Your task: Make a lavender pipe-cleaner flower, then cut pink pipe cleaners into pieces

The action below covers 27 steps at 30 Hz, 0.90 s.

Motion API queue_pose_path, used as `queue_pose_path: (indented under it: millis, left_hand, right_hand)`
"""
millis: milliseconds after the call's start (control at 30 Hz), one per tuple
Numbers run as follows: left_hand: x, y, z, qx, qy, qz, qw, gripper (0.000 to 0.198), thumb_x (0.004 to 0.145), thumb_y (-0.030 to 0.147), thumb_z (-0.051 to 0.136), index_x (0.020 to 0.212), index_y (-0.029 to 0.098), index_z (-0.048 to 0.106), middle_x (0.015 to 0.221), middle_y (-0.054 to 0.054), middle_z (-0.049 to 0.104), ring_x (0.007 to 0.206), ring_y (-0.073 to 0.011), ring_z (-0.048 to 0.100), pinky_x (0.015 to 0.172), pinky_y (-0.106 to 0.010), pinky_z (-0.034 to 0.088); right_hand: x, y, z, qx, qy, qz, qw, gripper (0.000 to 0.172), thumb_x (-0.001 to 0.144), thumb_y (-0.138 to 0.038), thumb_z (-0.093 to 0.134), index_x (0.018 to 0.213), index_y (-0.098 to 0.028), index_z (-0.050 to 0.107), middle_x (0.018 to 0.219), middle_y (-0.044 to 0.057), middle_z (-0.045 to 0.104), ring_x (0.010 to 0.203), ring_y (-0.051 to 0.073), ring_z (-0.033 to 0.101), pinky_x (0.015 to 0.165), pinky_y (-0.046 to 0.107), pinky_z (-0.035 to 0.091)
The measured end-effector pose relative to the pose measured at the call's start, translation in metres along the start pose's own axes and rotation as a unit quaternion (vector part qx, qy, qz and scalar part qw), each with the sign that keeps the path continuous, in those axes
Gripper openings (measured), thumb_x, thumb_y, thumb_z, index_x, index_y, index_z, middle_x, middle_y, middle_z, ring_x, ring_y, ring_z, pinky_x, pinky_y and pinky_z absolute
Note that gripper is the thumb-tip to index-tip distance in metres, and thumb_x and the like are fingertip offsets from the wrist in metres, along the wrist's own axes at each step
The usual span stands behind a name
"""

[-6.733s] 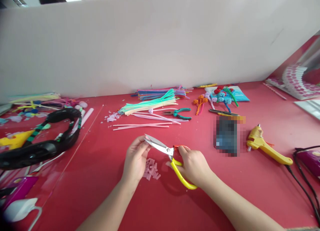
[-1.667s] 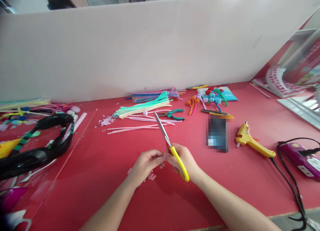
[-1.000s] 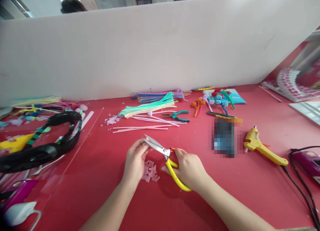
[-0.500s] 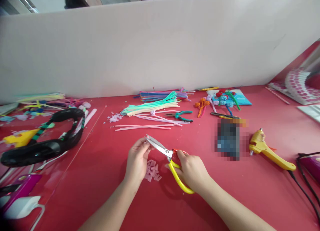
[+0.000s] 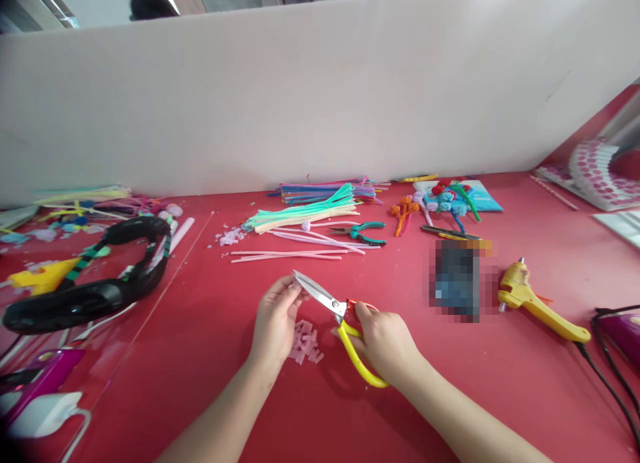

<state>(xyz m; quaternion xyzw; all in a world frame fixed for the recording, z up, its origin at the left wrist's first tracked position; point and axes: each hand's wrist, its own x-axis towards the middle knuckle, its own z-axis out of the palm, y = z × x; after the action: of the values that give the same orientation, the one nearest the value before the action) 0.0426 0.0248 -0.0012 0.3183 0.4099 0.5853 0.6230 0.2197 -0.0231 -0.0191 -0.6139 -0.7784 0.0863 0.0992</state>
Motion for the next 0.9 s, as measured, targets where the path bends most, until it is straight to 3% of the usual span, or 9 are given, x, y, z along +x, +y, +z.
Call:
queue_pose_path:
  millis: [367,500,567,700,900]
  left_hand:
    - [0.001,0.001,-0.001,0.018,0.004,-0.004,1.000,0.011,0.071,0.025,0.064,0.078,0.016,0.063,0.068,0.000,0.061,0.065,-0.0102,0.054,0.068,-0.022,0.042]
    - [-0.002,0.002,0.003,0.041,-0.022,-0.029,0.999,0.010,0.071,0.025,0.064,0.077,0.017,0.062,0.066,0.000,0.061,0.064,-0.0097,0.054,0.068,-0.022,0.042]
    - [-0.007,0.002,0.007,0.062,-0.055,-0.057,0.995,0.010,0.071,0.024,0.064,0.075,0.016,0.064,0.065,-0.001,0.062,0.062,-0.0102,0.055,0.065,-0.022,0.042]
    - [-0.015,0.004,0.016,0.108,-0.124,-0.113,0.980,0.013,0.070,0.029,0.064,0.071,0.016,0.066,0.062,-0.004,0.063,0.056,-0.0129,0.056,0.058,-0.023,0.043]
    - [-0.018,0.002,0.019,0.167,-0.212,-0.131,0.954,0.016,0.075,0.030,0.059,0.069,0.017,0.067,0.062,-0.004,0.063,0.061,-0.0143,0.056,0.065,-0.024,0.043]
  right_hand:
    - [0.002,0.005,0.001,0.010,-0.004,0.008,1.000,0.028,0.084,-0.045,0.041,0.074,-0.020,0.046,0.059,0.004,0.061,0.044,0.016,0.053,0.045,0.026,0.019]
    - [0.008,0.001,-0.002,0.134,-0.016,0.073,0.988,0.028,0.081,-0.044,0.042,0.067,-0.020,0.044,0.050,-0.001,0.051,0.043,0.013,0.048,0.043,0.023,0.022]
    - [0.010,-0.003,-0.008,0.267,-0.035,0.115,0.956,0.026,0.080,-0.043,0.044,0.067,-0.020,0.045,0.047,-0.004,0.045,0.041,0.011,0.044,0.041,0.021,0.026]
    - [0.013,-0.011,-0.023,0.483,-0.057,0.163,0.858,0.020,0.079,-0.038,0.043,0.072,-0.019,0.047,0.040,-0.009,0.039,0.034,0.008,0.039,0.038,0.019,0.032]
    - [0.013,-0.012,-0.030,0.566,-0.053,0.162,0.807,0.017,0.078,-0.033,0.047,0.068,-0.019,0.046,0.036,-0.010,0.040,0.031,0.008,0.039,0.038,0.019,0.036]
